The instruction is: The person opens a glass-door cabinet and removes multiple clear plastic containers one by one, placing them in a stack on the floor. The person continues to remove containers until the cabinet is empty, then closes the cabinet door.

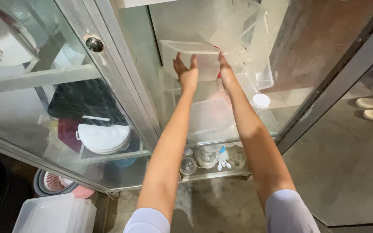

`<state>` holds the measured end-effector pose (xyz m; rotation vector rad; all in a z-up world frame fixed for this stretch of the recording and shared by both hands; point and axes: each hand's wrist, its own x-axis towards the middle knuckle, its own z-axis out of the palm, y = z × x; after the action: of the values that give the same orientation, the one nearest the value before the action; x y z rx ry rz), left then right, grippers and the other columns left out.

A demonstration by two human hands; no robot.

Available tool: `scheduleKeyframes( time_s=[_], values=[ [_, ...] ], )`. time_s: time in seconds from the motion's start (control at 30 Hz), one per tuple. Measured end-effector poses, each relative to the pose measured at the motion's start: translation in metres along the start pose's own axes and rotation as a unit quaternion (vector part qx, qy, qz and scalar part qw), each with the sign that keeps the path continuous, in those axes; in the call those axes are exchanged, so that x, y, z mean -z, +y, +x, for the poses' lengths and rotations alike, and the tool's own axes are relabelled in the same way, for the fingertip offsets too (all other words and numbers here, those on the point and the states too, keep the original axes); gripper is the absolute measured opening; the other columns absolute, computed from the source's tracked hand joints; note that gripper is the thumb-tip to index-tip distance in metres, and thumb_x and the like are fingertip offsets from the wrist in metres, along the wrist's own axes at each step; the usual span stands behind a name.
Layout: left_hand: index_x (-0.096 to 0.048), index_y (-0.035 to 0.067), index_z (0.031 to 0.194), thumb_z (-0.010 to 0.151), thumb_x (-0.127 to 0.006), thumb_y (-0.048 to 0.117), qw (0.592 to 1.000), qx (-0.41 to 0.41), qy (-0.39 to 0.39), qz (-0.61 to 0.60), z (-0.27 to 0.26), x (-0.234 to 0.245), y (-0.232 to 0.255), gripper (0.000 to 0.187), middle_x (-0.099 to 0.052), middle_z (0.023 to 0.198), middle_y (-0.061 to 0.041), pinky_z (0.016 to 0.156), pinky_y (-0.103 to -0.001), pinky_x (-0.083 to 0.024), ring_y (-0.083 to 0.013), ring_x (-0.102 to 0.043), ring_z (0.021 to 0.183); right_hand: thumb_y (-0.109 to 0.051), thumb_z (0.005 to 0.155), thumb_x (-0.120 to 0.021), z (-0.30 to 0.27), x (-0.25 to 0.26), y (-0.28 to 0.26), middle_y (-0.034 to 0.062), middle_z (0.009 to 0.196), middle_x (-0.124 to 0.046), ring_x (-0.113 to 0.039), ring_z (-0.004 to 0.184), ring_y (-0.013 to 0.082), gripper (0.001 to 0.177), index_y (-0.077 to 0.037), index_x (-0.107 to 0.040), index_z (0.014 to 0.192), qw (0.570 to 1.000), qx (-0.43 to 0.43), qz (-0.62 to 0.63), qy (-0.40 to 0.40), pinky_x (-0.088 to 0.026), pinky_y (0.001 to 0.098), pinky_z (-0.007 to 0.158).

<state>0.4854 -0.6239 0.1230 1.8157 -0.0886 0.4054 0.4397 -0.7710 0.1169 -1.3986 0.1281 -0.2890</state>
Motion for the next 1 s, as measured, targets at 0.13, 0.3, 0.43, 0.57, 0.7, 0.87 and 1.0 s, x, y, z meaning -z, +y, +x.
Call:
scheduleKeyframes(
  time_s=[0.13, 0.3, 0.43, 0.57, 0.7, 0.87, 1.0],
  values=[
    [-0.024, 0.018, 0.161, 0.092, -0.061, 0.055, 0.999, -0.003, -0.027, -0.033, -0.016, -0.005, 0.004, 0.086, -0.013, 0.171, -0.013, 0.115, -0.071, -0.015, -0.0361, -0.016, 0.158, -0.066, 0.098, -0.037, -0.003, -0.017, -0.001, 0.0212, 0.161, -0.042, -0.041, 0.145, 0.0361, 0.087, -0.001, -0.036, 0.156, 0.997, -0.016, -0.06, 0.049, -0.036, 0.0459, 0.115],
    [-0.02, 0.007, 0.163, 0.097, -0.062, 0.054, 0.997, -0.07, -0.013, -0.042, -0.023, -0.007, 0.012, 0.091, -0.02, 0.169, -0.02, 0.124, -0.053, -0.03, -0.0403, -0.026, 0.155, -0.063, 0.096, -0.035, -0.002, -0.018, 0.014, 0.0159, 0.167, -0.027, -0.027, 0.151, 0.0331, 0.085, -0.009, -0.026, 0.16, 0.998, -0.003, -0.048, 0.038, -0.029, 0.0541, 0.116],
    [-0.02, 0.016, 0.163, 0.094, -0.06, 0.049, 0.998, -0.045, -0.023, -0.044, -0.02, -0.001, 0.015, 0.086, -0.013, 0.168, -0.022, 0.117, -0.048, -0.034, -0.0405, -0.024, 0.153, -0.06, 0.097, -0.04, 0.001, -0.021, 0.024, 0.0164, 0.168, -0.024, -0.03, 0.15, 0.0354, 0.083, -0.014, -0.018, 0.162, 0.998, -0.003, -0.024, 0.058, -0.03, 0.0562, 0.117],
    [-0.034, 0.025, 0.159, 0.095, -0.06, 0.041, 0.998, -0.045, -0.047, -0.007, -0.007, 0.003, -0.005, 0.071, -0.011, 0.168, -0.022, 0.116, -0.048, -0.032, -0.0404, -0.022, 0.152, -0.062, 0.098, -0.036, 0.001, -0.023, 0.023, 0.0153, 0.167, -0.01, -0.018, 0.152, 0.0342, 0.08, -0.02, -0.015, 0.163, 0.998, -0.006, -0.038, 0.048, -0.03, 0.0571, 0.118],
    [-0.051, 0.016, 0.144, 0.096, -0.069, 0.032, 0.985, -0.161, 0.037, 0.045, 0.009, -0.01, -0.041, 0.053, -0.026, 0.166, -0.027, 0.122, -0.046, -0.033, -0.0413, -0.027, 0.155, -0.063, 0.097, -0.027, -0.004, -0.03, 0.025, 0.0105, 0.168, -0.026, -0.026, 0.15, 0.0324, 0.075, -0.018, -0.035, 0.157, 0.998, -0.003, -0.064, -0.001, -0.03, 0.057, 0.116],
    [-0.053, 0.012, 0.135, 0.092, -0.07, 0.022, 0.986, -0.162, 0.042, 0.004, 0.016, -0.01, -0.061, 0.047, -0.03, 0.163, -0.029, 0.116, -0.045, -0.038, -0.043, -0.033, 0.15, -0.062, 0.099, -0.025, -0.007, -0.031, 0.03, 0.0109, 0.166, -0.029, -0.022, 0.154, 0.0318, 0.073, -0.018, -0.037, 0.156, 0.996, 0.004, -0.089, -0.017, -0.026, 0.0555, 0.117],
    [-0.053, 0.012, 0.133, 0.087, -0.074, 0.015, 0.981, -0.187, 0.055, -0.002, 0.001, 0.0, -0.042, 0.052, -0.03, 0.162, -0.029, 0.115, -0.044, -0.039, -0.0428, -0.034, 0.149, -0.061, 0.106, -0.025, -0.008, -0.032, 0.028, 0.0145, 0.163, -0.04, -0.029, 0.156, 0.0306, 0.073, -0.01, -0.043, 0.154, 0.987, 0.071, -0.144, 0.0, -0.024, 0.0463, 0.125]
  ],
)
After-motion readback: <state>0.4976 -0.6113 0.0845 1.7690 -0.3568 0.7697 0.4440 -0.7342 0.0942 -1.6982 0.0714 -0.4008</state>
